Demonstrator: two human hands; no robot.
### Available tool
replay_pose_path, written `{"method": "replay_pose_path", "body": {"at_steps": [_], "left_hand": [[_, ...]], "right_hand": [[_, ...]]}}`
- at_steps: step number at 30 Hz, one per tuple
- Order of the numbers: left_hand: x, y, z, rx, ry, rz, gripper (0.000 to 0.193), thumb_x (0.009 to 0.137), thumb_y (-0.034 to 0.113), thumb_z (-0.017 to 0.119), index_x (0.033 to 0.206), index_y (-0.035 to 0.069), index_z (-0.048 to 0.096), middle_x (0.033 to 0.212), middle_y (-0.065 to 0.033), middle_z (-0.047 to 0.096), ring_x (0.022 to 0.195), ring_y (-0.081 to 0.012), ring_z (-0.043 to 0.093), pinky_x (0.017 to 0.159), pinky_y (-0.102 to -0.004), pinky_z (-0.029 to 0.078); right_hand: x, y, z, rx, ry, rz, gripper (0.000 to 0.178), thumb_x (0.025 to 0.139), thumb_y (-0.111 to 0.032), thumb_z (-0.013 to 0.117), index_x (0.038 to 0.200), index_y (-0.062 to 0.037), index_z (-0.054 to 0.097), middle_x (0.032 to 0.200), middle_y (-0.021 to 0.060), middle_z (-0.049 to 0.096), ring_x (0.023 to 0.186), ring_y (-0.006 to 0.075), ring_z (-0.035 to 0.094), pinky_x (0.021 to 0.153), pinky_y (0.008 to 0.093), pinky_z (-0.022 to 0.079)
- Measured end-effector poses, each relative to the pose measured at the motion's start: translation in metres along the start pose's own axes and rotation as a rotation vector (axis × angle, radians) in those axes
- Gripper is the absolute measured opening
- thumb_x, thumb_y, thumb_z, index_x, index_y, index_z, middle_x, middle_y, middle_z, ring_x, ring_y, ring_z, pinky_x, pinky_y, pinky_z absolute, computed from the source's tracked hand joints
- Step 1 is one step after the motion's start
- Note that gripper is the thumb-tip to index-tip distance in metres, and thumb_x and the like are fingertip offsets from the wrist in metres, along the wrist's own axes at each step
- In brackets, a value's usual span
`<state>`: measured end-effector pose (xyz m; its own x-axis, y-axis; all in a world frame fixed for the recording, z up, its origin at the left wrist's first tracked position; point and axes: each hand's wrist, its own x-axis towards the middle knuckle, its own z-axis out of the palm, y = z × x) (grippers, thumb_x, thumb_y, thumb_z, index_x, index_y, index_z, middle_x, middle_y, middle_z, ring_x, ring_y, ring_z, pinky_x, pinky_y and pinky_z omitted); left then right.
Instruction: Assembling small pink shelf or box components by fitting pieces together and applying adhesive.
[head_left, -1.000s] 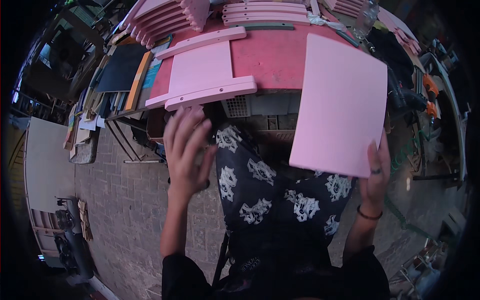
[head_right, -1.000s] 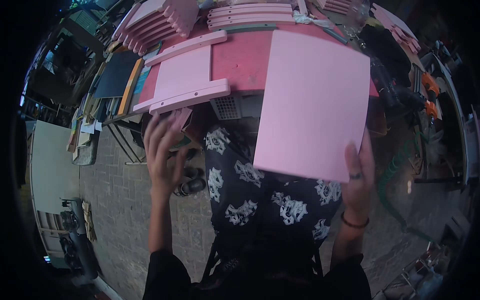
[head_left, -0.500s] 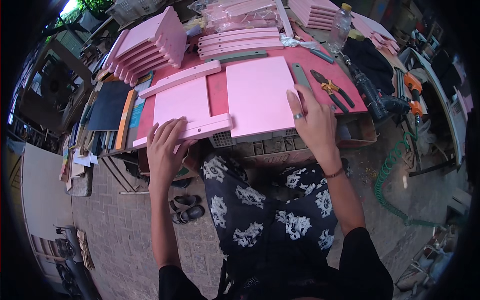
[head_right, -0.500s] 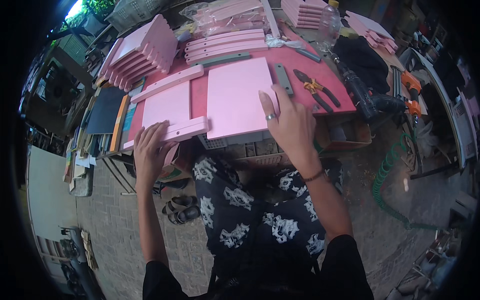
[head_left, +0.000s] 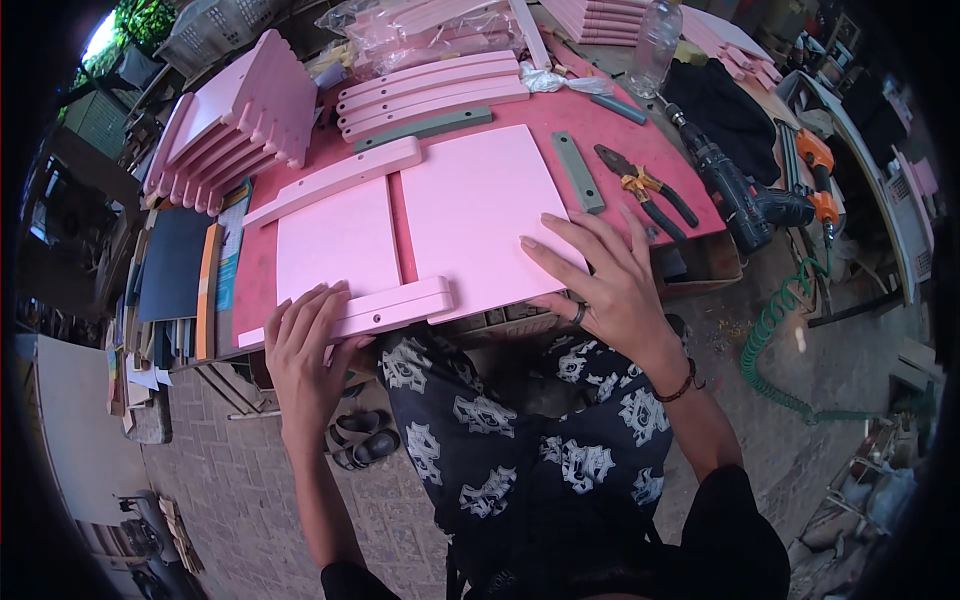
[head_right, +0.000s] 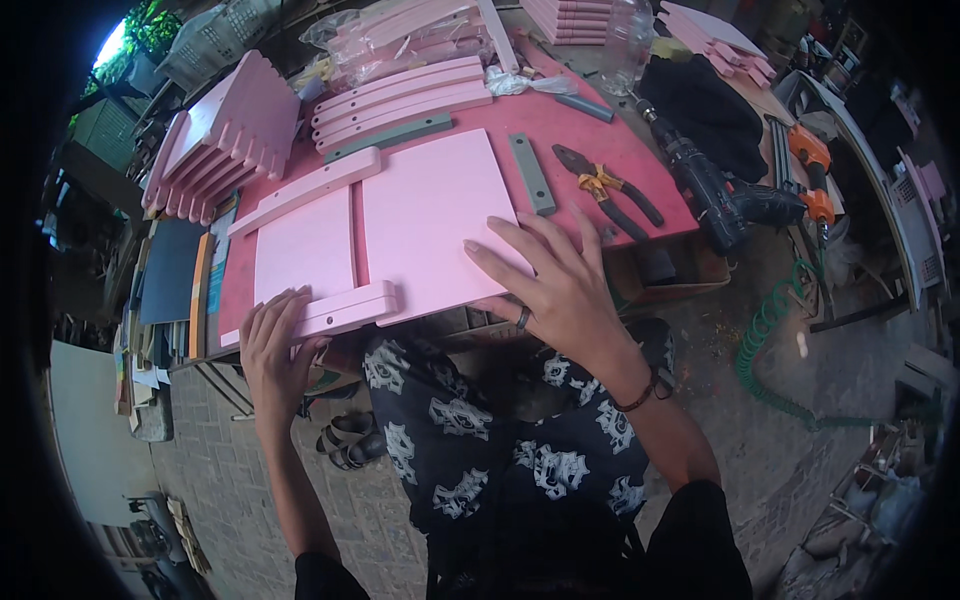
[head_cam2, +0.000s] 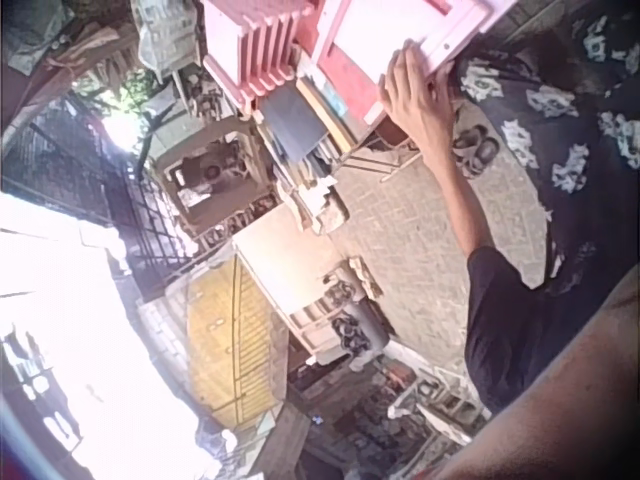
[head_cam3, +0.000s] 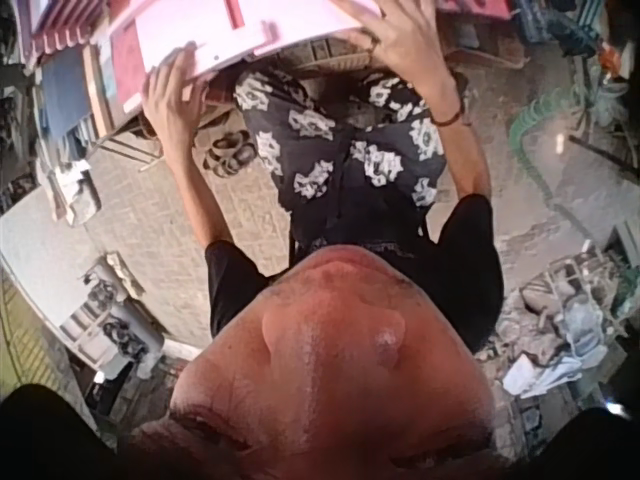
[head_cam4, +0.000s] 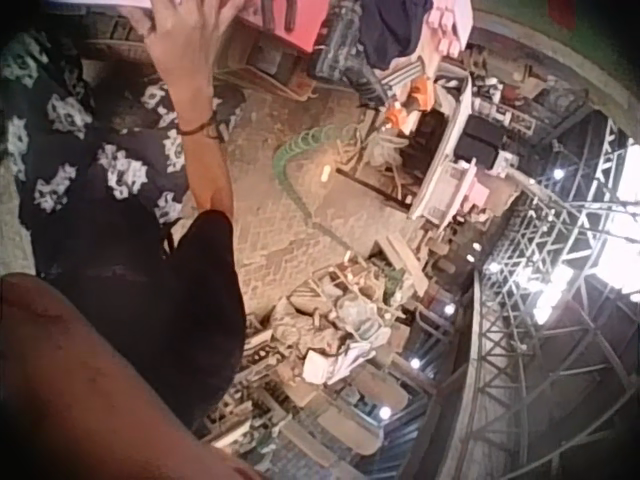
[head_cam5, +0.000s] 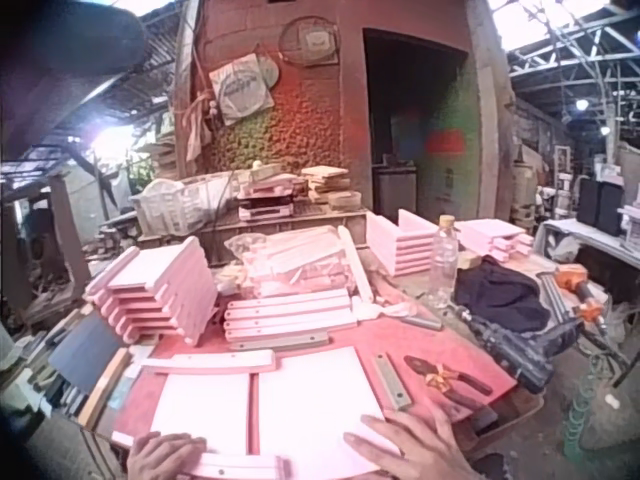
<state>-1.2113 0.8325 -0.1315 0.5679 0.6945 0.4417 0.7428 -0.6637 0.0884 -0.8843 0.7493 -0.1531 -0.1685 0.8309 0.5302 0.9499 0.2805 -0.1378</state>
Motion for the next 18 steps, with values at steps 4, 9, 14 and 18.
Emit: {"method": "replay_pose_path", "body": {"at_steps": [4,9,14,18], "left_hand": [[0.005,0.009,0.005,-0.023,0.004,0.000,0.055,0.073,0.025,0.077,0.121,0.004,0.063,0.122,-0.0069,0.066,0.118,-0.0269,0.058,0.103,-0.0427,0.040],[0.016,0.022,0.016,-0.026,0.040,0.015,0.054,0.075,0.027,0.077,0.122,0.005,0.063,0.122,-0.0054,0.066,0.116,-0.0263,0.060,0.100,-0.0415,0.041],[0.017,0.023,0.019,-0.016,0.039,0.010,0.052,0.077,0.033,0.076,0.120,0.005,0.064,0.120,-0.0042,0.068,0.114,-0.0230,0.061,0.097,-0.0395,0.041],[0.019,0.023,0.014,-0.040,0.019,0.041,0.051,0.076,0.033,0.076,0.118,0.006,0.065,0.119,-0.0045,0.068,0.113,-0.0231,0.062,0.097,-0.0391,0.041]], "right_hand": [[0.000,0.003,0.003,-0.057,0.047,-0.009,0.049,0.082,-0.041,0.069,0.127,-0.0200,0.068,0.130,0.0036,0.061,0.119,0.0232,0.055,0.106,0.0539,0.032],[-0.008,0.016,0.008,-0.069,0.217,-0.102,0.043,0.074,-0.026,0.079,0.113,-0.0098,0.071,0.115,-0.0002,0.066,0.104,0.0221,0.058,0.091,0.0412,0.044],[-0.007,0.019,0.010,0.005,0.273,-0.139,0.040,0.071,-0.021,0.081,0.107,-0.0049,0.072,0.104,0.0009,0.067,0.091,0.0207,0.059,0.077,0.0364,0.047],[-0.008,0.014,0.015,0.062,0.325,-0.102,0.042,0.066,-0.014,0.083,0.105,-0.0020,0.074,0.099,0.0038,0.068,0.084,0.0217,0.057,0.071,0.0344,0.047]]}}
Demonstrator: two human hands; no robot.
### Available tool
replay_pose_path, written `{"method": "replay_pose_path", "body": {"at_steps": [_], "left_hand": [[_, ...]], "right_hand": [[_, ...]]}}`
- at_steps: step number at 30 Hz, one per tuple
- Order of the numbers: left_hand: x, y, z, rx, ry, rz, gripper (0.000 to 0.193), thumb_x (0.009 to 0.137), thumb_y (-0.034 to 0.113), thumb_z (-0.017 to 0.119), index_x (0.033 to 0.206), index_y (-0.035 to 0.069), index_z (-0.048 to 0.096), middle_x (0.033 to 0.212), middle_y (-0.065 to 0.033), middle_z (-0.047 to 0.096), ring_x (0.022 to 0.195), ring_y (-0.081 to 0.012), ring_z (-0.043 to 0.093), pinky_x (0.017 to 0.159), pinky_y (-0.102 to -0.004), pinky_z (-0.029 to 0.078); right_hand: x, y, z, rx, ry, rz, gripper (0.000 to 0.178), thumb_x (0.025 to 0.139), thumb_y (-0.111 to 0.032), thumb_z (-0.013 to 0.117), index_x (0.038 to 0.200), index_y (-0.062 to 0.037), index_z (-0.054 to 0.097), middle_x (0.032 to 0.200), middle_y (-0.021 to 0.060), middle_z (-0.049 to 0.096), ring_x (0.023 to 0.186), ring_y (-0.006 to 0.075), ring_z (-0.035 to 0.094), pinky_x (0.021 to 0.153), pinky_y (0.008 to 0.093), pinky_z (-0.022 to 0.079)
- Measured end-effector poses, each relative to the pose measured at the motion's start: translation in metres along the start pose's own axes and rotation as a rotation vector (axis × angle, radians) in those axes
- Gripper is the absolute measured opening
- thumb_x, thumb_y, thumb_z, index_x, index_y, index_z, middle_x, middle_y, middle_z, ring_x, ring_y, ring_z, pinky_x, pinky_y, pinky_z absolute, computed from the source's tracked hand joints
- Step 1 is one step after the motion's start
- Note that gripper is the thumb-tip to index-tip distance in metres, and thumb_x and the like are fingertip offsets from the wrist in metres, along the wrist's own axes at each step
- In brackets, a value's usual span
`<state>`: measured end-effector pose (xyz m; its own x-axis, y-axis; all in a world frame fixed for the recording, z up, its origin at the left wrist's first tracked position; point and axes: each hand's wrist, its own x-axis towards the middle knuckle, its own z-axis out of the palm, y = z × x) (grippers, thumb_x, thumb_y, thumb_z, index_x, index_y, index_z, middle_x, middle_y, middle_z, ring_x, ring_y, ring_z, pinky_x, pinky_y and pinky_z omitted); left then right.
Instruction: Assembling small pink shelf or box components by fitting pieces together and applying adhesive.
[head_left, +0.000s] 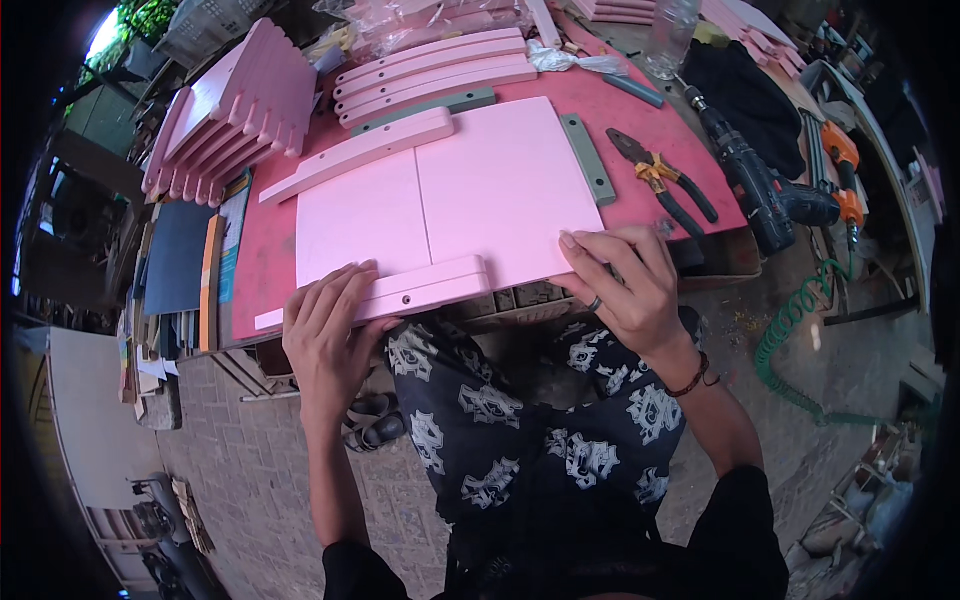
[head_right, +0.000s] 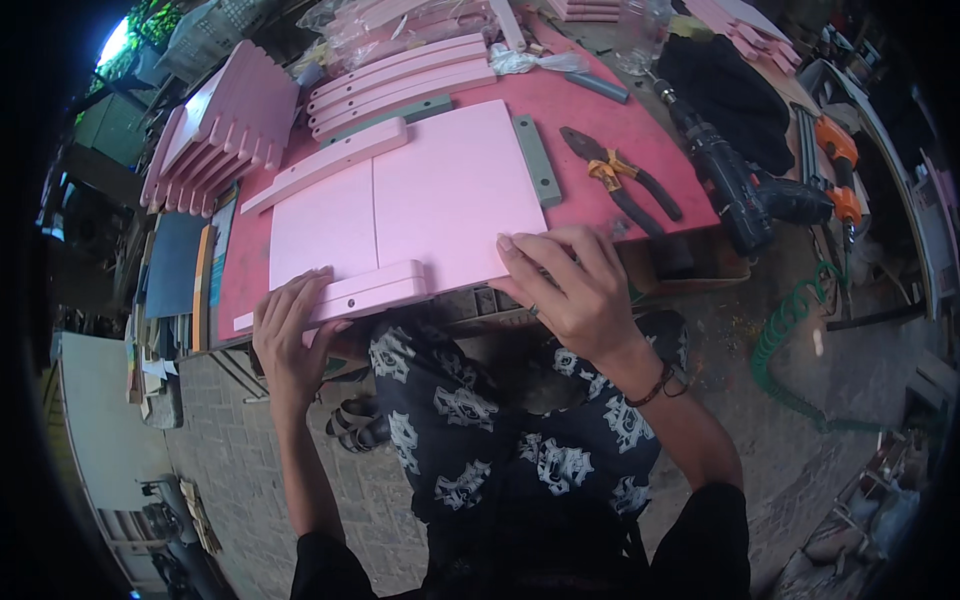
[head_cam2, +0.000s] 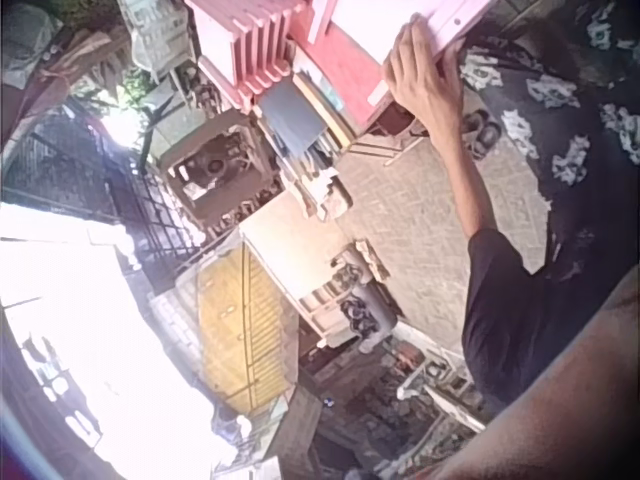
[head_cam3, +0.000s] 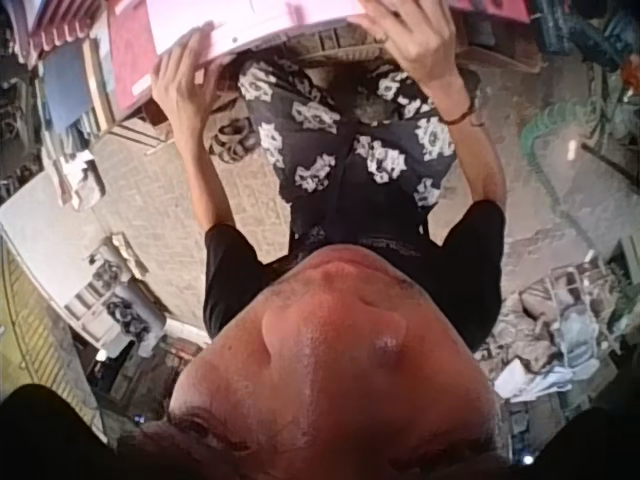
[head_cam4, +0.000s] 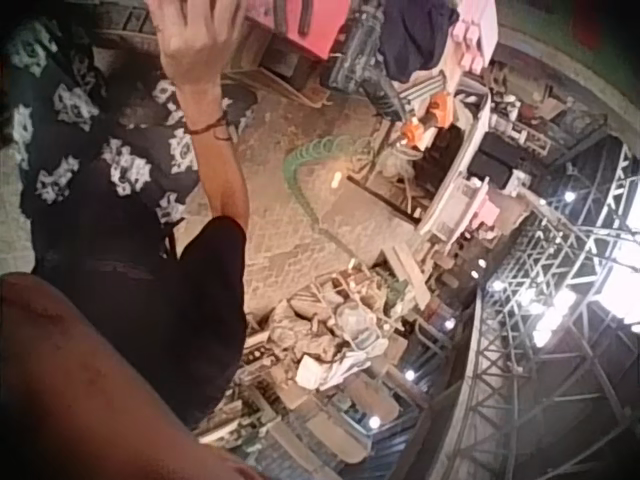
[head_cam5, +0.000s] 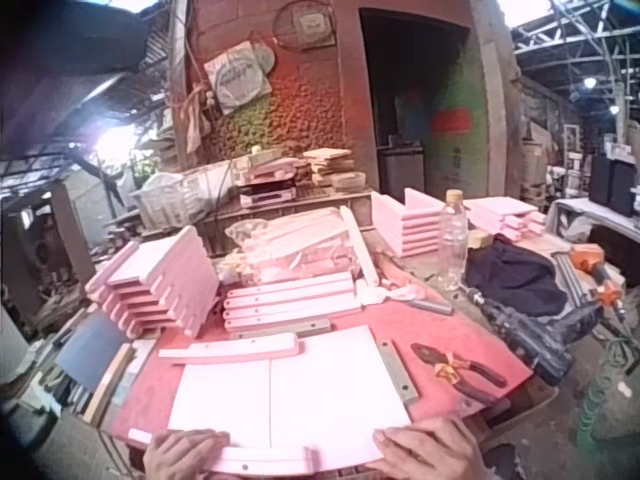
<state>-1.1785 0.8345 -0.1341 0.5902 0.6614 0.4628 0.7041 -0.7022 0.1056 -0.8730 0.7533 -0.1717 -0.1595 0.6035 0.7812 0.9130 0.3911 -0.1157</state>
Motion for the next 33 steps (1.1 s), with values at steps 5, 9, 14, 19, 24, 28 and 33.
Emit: {"method": "replay_pose_path", "body": {"at_steps": [5,9,14,19,24,28,33], "left_hand": [[-0.003,0.000,-0.002,-0.012,0.006,0.001,0.053,0.073,0.028,0.077,0.119,0.005,0.064,0.116,-0.0066,0.069,0.112,-0.0262,0.062,0.098,-0.0398,0.041],[0.000,-0.001,0.004,0.022,0.018,0.006,0.053,0.074,0.027,0.078,0.120,0.005,0.064,0.118,-0.0066,0.068,0.112,-0.0261,0.061,0.100,-0.0414,0.039],[0.003,-0.002,0.002,0.019,-0.017,-0.010,0.052,0.076,0.028,0.077,0.121,0.006,0.063,0.120,-0.0068,0.066,0.114,-0.0261,0.060,0.100,-0.0427,0.038],[0.021,0.027,0.005,0.077,-0.050,-0.003,0.053,0.075,0.037,0.076,0.117,0.008,0.063,0.122,-0.0052,0.064,0.117,-0.0257,0.058,0.100,-0.0417,0.038],[0.029,0.024,0.013,0.058,-0.052,0.008,0.053,0.073,0.039,0.076,0.113,0.008,0.063,0.122,-0.0066,0.064,0.118,-0.0280,0.058,0.096,-0.0416,0.041],[0.032,0.021,0.011,0.063,-0.041,0.017,0.053,0.072,0.040,0.079,0.112,0.008,0.064,0.122,-0.0030,0.064,0.118,-0.0263,0.058,0.092,-0.0396,0.043],[0.035,0.031,0.017,0.007,-0.064,-0.001,0.054,0.068,0.037,0.083,0.106,0.006,0.062,0.119,-0.0066,0.064,0.120,-0.0268,0.058,0.091,-0.0402,0.045]], "right_hand": [[0.002,0.001,0.002,0.005,0.041,-0.008,0.041,0.066,-0.014,0.084,0.103,-0.0012,0.074,0.097,0.0033,0.068,0.082,0.0210,0.057,0.068,0.0338,0.046],[0.002,0.005,0.006,0.008,0.042,0.006,0.039,0.066,-0.016,0.084,0.102,-0.0044,0.074,0.096,0.0011,0.067,0.082,0.0199,0.057,0.070,0.0335,0.046],[0.005,0.000,0.004,0.042,0.023,0.103,0.040,0.065,-0.017,0.085,0.102,-0.0070,0.076,0.100,0.0020,0.066,0.086,0.0226,0.057,0.074,0.0352,0.045],[0.005,0.012,-0.003,0.132,-0.018,0.176,0.039,0.067,-0.019,0.084,0.103,-0.0080,0.074,0.101,0.0039,0.063,0.090,0.0233,0.058,0.080,0.0371,0.045],[0.010,0.009,-0.003,0.172,-0.044,0.294,0.042,0.067,-0.024,0.085,0.102,-0.0071,0.072,0.099,0.0030,0.062,0.084,0.0208,0.059,0.076,0.0363,0.046],[0.009,0.008,-0.005,0.200,-0.042,0.342,0.045,0.066,-0.024,0.086,0.104,-0.0055,0.071,0.100,0.0054,0.061,0.085,0.0239,0.060,0.075,0.0375,0.048],[0.018,0.010,-0.018,0.207,-0.139,0.362,0.049,0.065,-0.015,0.085,0.110,-0.0022,0.068,0.103,0.0095,0.062,0.090,0.0290,0.061,0.076,0.0396,0.050]]}}
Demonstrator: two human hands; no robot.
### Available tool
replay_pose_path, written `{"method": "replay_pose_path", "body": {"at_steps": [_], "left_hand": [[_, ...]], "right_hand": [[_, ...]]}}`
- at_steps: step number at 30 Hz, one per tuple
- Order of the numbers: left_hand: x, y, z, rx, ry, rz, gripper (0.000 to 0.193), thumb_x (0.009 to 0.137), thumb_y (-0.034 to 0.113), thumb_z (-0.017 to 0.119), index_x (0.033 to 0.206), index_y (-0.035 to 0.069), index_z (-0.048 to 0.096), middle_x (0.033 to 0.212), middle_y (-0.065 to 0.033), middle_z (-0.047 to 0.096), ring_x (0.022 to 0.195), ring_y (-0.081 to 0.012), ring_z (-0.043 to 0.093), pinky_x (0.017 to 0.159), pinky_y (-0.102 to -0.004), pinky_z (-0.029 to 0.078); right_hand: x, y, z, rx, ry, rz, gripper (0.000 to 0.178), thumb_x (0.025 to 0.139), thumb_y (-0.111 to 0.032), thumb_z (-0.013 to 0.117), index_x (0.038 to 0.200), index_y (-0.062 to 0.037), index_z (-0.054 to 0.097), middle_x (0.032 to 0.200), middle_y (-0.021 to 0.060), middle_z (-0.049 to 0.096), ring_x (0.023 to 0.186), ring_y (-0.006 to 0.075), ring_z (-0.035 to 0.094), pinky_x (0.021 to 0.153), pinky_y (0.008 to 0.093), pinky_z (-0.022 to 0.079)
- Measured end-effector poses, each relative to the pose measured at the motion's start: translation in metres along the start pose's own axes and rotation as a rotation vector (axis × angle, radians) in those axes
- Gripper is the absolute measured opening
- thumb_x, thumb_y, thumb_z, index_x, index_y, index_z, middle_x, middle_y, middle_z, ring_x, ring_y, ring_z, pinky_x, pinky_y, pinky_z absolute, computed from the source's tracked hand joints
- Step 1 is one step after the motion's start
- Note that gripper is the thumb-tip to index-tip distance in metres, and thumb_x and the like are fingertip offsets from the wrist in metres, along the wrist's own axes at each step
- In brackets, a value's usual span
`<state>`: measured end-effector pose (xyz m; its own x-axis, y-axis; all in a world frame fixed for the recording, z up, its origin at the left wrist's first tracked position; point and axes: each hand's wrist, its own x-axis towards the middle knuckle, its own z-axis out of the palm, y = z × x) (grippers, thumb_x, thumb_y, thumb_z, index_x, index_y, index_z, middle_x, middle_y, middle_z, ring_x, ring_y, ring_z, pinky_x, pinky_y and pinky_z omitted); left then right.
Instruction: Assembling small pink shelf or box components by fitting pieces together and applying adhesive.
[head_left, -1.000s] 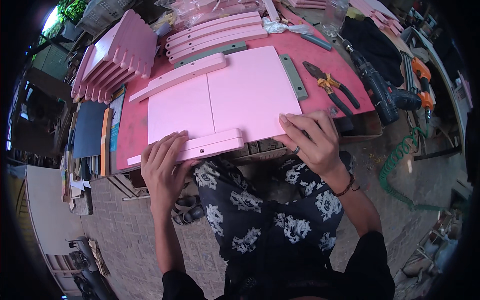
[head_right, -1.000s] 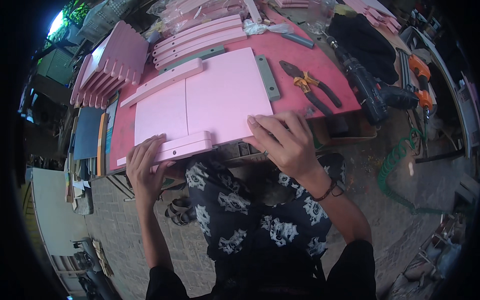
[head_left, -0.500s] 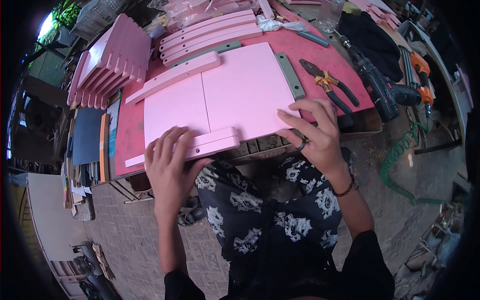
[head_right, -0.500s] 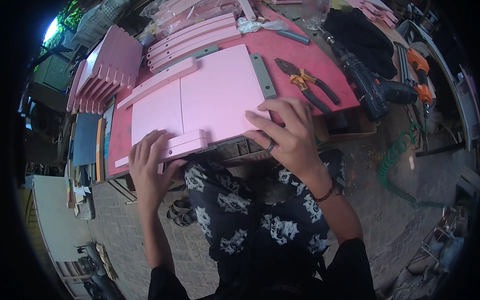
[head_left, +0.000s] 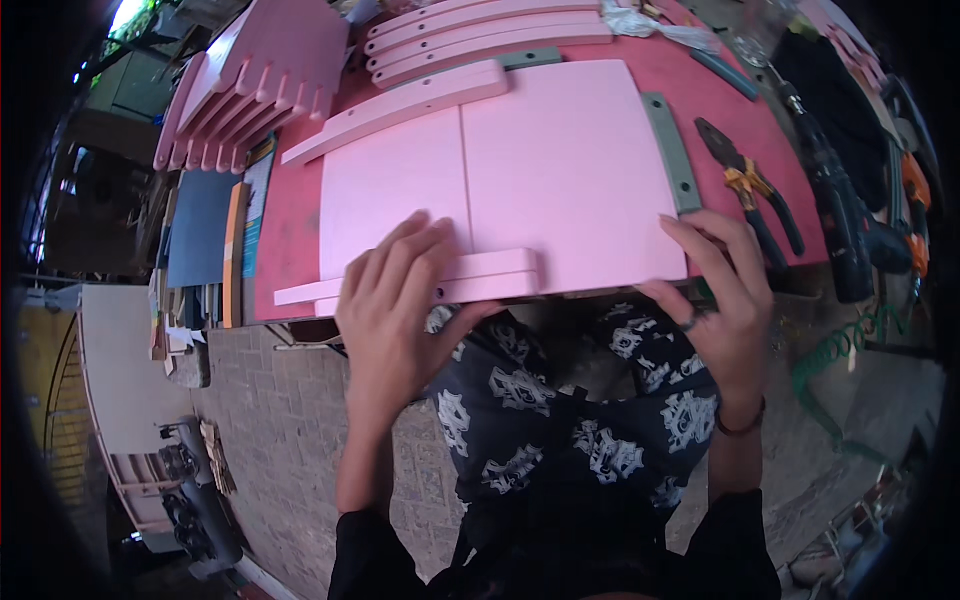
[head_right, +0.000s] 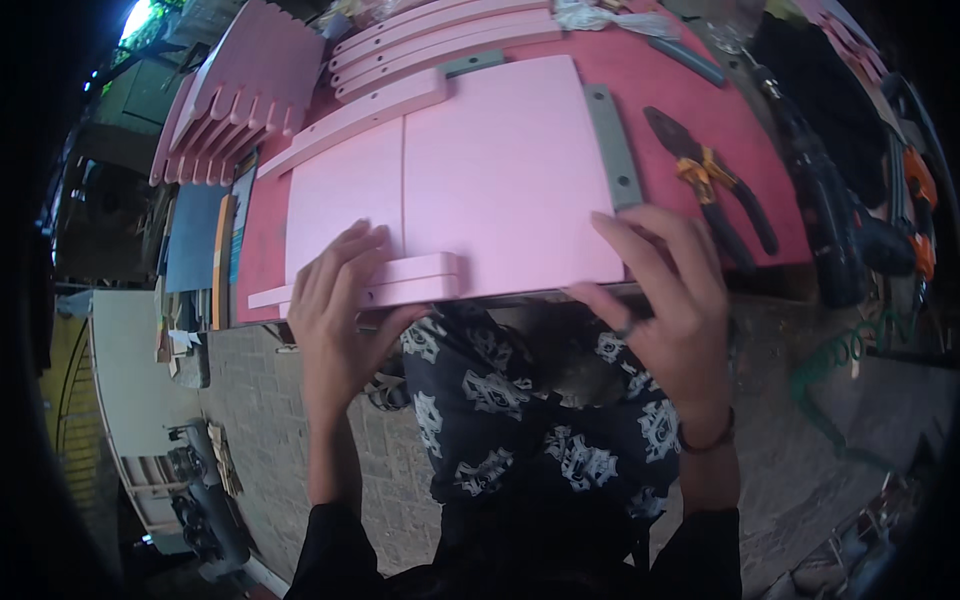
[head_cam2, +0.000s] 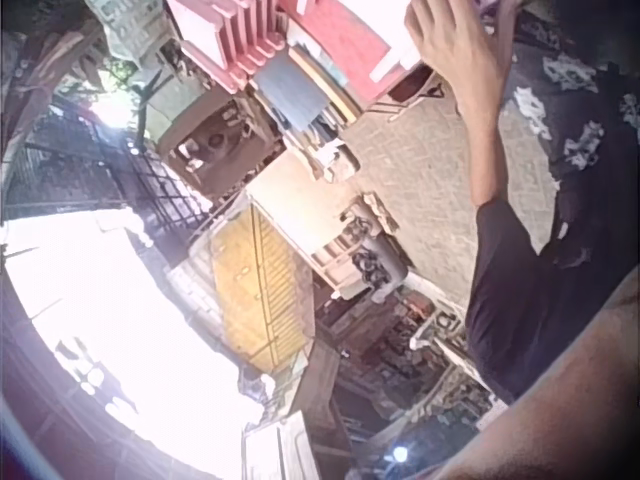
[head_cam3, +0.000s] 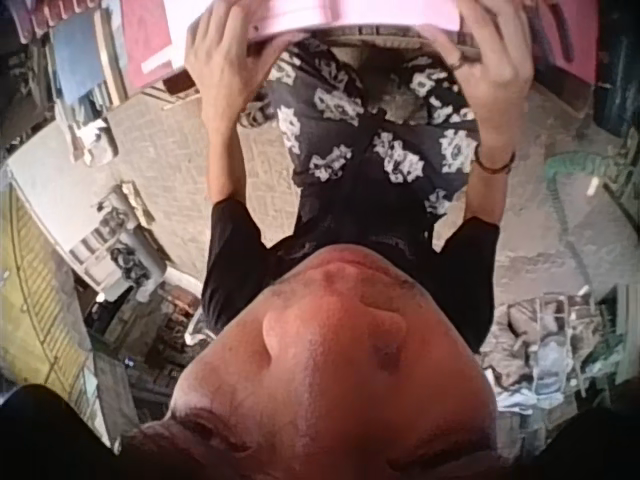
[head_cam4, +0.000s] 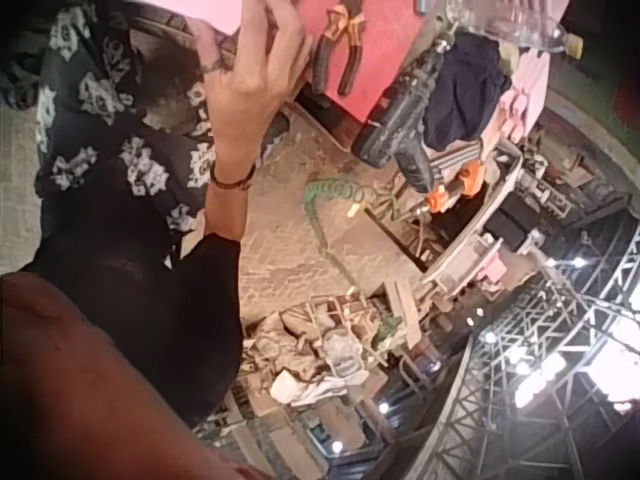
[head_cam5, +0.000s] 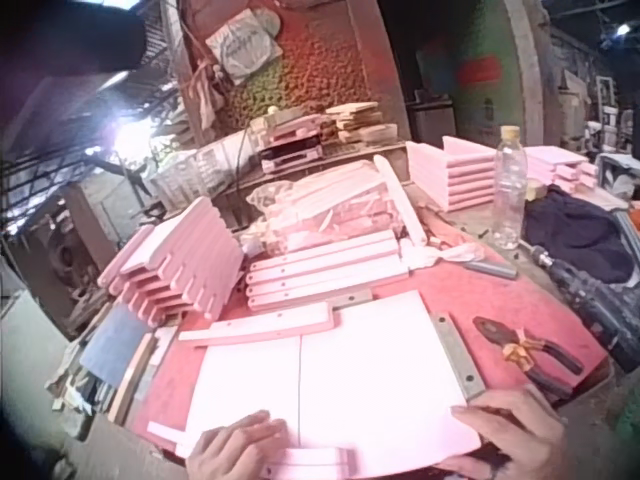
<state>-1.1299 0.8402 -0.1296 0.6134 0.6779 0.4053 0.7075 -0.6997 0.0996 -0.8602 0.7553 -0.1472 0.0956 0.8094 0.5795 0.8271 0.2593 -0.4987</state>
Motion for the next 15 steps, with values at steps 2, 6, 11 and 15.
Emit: {"method": "replay_pose_path", "body": {"at_steps": [2,6,11,15], "left_hand": [[-0.002,0.000,0.004,-0.029,0.008,-0.016,0.053,0.067,0.034,0.083,0.106,0.005,0.062,0.119,-0.0080,0.064,0.120,-0.0272,0.059,0.089,-0.0391,0.046],[0.000,-0.004,-0.006,-0.101,-0.080,-0.018,0.050,0.068,0.029,0.082,0.107,0.006,0.061,0.122,-0.0080,0.062,0.122,-0.0271,0.058,0.089,-0.0384,0.047],[0.007,-0.007,-0.010,-0.127,-0.098,0.021,0.052,0.065,0.022,0.084,0.108,0.003,0.062,0.119,-0.0133,0.066,0.120,-0.0304,0.061,0.088,-0.0386,0.048],[0.005,-0.007,-0.007,-0.118,-0.077,0.001,0.052,0.064,0.025,0.084,0.107,0.004,0.063,0.120,-0.0111,0.066,0.121,-0.0287,0.061,0.089,-0.0383,0.048]], "right_hand": [[0.002,0.002,-0.004,0.019,-0.031,0.002,0.049,0.065,-0.014,0.085,0.110,-0.0019,0.068,0.104,0.0097,0.062,0.091,0.0290,0.061,0.077,0.0395,0.051],[0.003,0.002,-0.006,-0.021,-0.073,0.021,0.050,0.065,-0.016,0.085,0.110,-0.0017,0.068,0.104,0.0102,0.065,0.094,0.0289,0.063,0.079,0.0375,0.052],[0.001,0.003,-0.004,-0.054,-0.046,-0.012,0.051,0.065,-0.018,0.086,0.109,-0.0006,0.069,0.106,0.0105,0.067,0.095,0.0259,0.064,0.080,0.0352,0.053],[-0.005,0.006,0.003,-0.051,-0.030,-0.015,0.049,0.064,-0.014,0.086,0.108,0.0000,0.070,0.106,0.0105,0.067,0.094,0.0251,0.064,0.079,0.0346,0.053]]}}
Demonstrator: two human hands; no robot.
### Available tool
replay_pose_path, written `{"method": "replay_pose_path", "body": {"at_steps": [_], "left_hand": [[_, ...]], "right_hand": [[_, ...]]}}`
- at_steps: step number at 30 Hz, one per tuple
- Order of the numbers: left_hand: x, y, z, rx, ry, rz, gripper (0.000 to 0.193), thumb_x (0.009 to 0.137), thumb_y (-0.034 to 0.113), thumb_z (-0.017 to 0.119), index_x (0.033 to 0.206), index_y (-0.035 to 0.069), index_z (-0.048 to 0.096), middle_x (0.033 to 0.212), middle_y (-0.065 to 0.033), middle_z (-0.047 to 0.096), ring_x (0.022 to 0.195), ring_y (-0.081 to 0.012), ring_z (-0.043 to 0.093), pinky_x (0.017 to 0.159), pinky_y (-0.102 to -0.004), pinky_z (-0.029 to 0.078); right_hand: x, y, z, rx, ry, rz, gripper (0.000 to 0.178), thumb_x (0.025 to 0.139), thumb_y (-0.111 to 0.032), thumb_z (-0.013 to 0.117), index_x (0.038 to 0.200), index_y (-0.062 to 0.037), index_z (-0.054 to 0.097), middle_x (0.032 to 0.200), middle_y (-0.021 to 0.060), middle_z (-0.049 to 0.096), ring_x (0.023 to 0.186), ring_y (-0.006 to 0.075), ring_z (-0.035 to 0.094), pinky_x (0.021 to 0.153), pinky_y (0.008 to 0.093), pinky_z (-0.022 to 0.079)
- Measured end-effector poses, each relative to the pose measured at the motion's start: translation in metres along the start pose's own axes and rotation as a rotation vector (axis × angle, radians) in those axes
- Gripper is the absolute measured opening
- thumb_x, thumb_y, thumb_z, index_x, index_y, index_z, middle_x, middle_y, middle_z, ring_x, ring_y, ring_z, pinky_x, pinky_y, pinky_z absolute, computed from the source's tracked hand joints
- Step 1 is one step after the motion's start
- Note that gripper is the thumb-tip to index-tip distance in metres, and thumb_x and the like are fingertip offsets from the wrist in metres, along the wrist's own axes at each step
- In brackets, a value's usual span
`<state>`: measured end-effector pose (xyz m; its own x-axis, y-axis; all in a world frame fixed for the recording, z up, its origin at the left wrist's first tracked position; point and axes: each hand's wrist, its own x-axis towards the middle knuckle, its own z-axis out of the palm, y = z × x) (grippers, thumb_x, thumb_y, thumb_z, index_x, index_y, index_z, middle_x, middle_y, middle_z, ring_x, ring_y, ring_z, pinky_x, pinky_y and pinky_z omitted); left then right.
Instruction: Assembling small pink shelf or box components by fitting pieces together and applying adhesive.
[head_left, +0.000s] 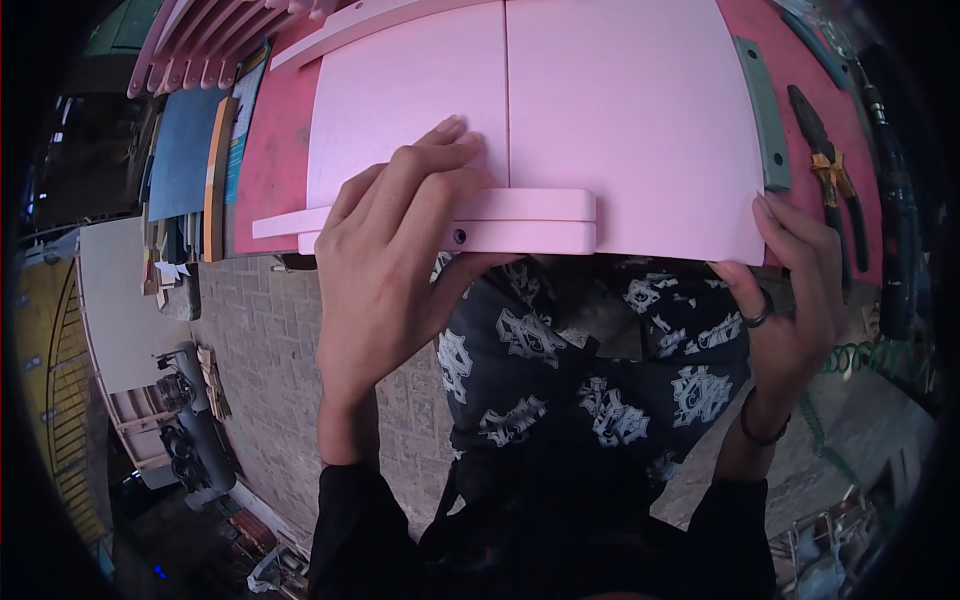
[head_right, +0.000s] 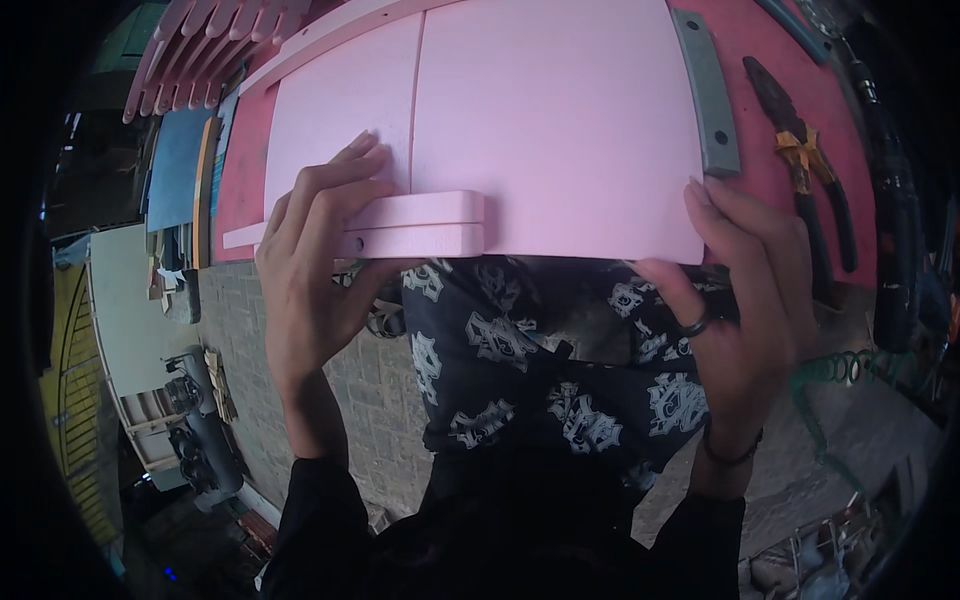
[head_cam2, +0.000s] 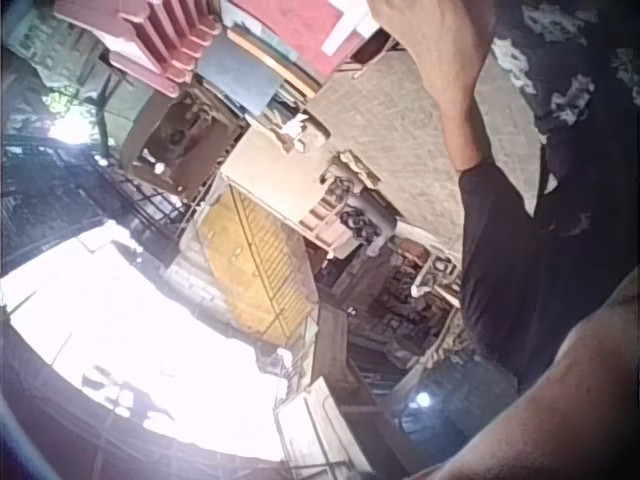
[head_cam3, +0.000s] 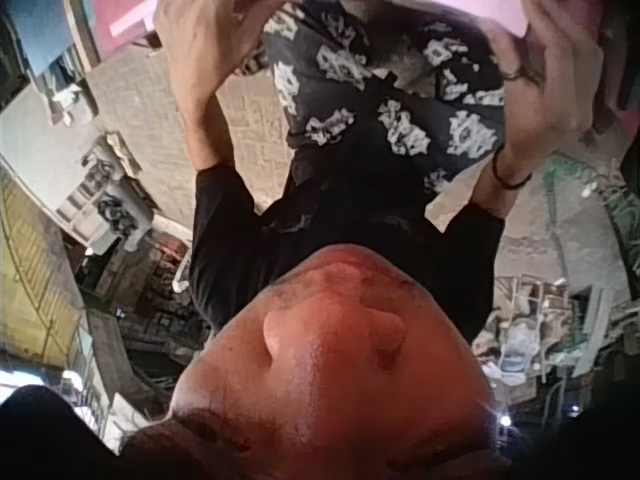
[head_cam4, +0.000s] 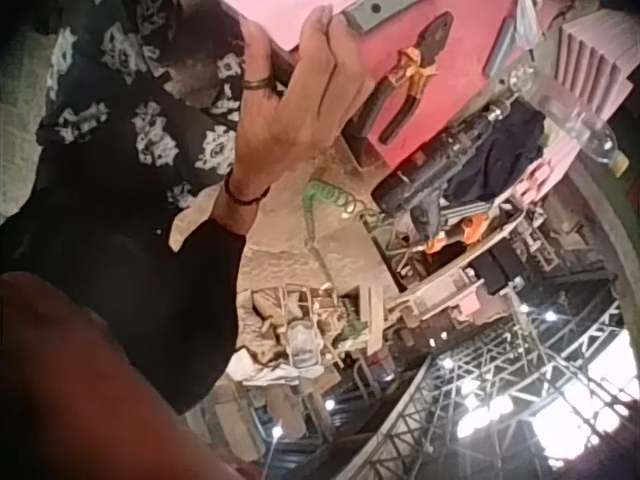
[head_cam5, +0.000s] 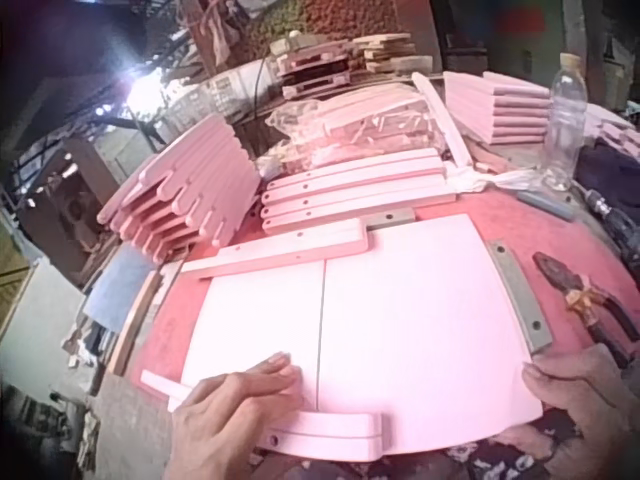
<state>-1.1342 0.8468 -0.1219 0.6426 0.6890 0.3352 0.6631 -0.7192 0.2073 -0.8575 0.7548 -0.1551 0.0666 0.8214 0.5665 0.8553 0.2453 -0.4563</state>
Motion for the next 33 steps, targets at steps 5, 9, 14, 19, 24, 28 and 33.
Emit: {"method": "replay_pose_path", "body": {"at_steps": [5,9,14,19,24,28,33], "left_hand": [[0.001,0.001,-0.003,-0.004,-0.002,0.014,0.050,0.064,0.022,0.085,0.105,0.004,0.063,0.120,-0.0101,0.066,0.122,-0.0291,0.060,0.091,-0.0395,0.048],[0.003,0.001,-0.005,-0.002,-0.018,0.017,0.047,0.068,0.019,0.083,0.107,0.005,0.061,0.123,-0.0091,0.064,0.120,-0.0297,0.060,0.092,-0.0408,0.048],[0.009,0.002,-0.004,-0.013,-0.027,0.061,0.044,0.073,0.023,0.079,0.107,0.006,0.057,0.130,-0.0072,0.060,0.116,-0.0313,0.059,0.095,-0.0432,0.046],[0.007,-0.002,-0.006,0.019,-0.052,0.039,0.044,0.072,0.023,0.080,0.105,0.005,0.057,0.132,-0.0079,0.061,0.130,-0.0308,0.052,0.103,-0.0451,0.043],[0.013,0.005,-0.005,0.025,-0.056,0.051,0.046,0.071,0.026,0.081,0.102,0.004,0.056,0.131,-0.0086,0.060,0.132,-0.0336,0.050,0.103,-0.0467,0.044],[0.012,0.006,-0.007,0.022,-0.082,0.035,0.045,0.073,0.029,0.081,0.100,0.004,0.057,0.130,-0.0091,0.059,0.132,-0.0338,0.050,0.103,-0.0468,0.044],[0.014,0.007,-0.011,0.009,-0.100,0.041,0.045,0.070,0.031,0.082,0.097,0.005,0.057,0.127,-0.0097,0.059,0.130,-0.0336,0.052,0.103,-0.0471,0.046]], "right_hand": [[-0.002,0.001,-0.006,-0.026,-0.001,-0.053,0.045,0.066,-0.007,0.084,0.108,0.0007,0.069,0.108,0.0111,0.066,0.094,0.0265,0.064,0.080,0.0346,0.053],[-0.004,0.006,-0.014,0.008,-0.002,-0.046,0.043,0.069,-0.004,0.082,0.110,0.0000,0.068,0.110,0.0117,0.066,0.099,0.0272,0.064,0.083,0.0357,0.053],[-0.016,0.019,-0.018,-0.062,0.043,-0.083,0.039,0.071,-0.007,0.081,0.107,-0.0011,0.068,0.111,0.0105,0.066,0.106,0.0300,0.062,0.091,0.0407,0.049],[-0.021,0.022,-0.006,-0.037,0.117,-0.099,0.036,0.069,-0.012,0.083,0.101,-0.0010,0.070,0.109,0.0086,0.066,0.103,0.0291,0.061,0.089,0.0395,0.049],[-0.018,0.020,-0.008,-0.076,0.137,-0.079,0.033,0.067,-0.016,0.084,0.095,-0.0038,0.071,0.101,0.0049,0.067,0.097,0.0241,0.062,0.084,0.0376,0.047],[-0.010,0.017,-0.008,-0.086,0.116,-0.035,0.029,0.066,-0.017,0.084,0.089,-0.0062,0.070,0.092,0.0008,0.064,0.087,0.0214,0.058,0.074,0.0364,0.043],[-0.010,0.008,-0.011,-0.083,0.051,0.056,0.031,0.065,-0.019,0.085,0.088,-0.0062,0.069,0.091,0.0008,0.063,0.088,0.0217,0.056,0.076,0.0373,0.042]]}}
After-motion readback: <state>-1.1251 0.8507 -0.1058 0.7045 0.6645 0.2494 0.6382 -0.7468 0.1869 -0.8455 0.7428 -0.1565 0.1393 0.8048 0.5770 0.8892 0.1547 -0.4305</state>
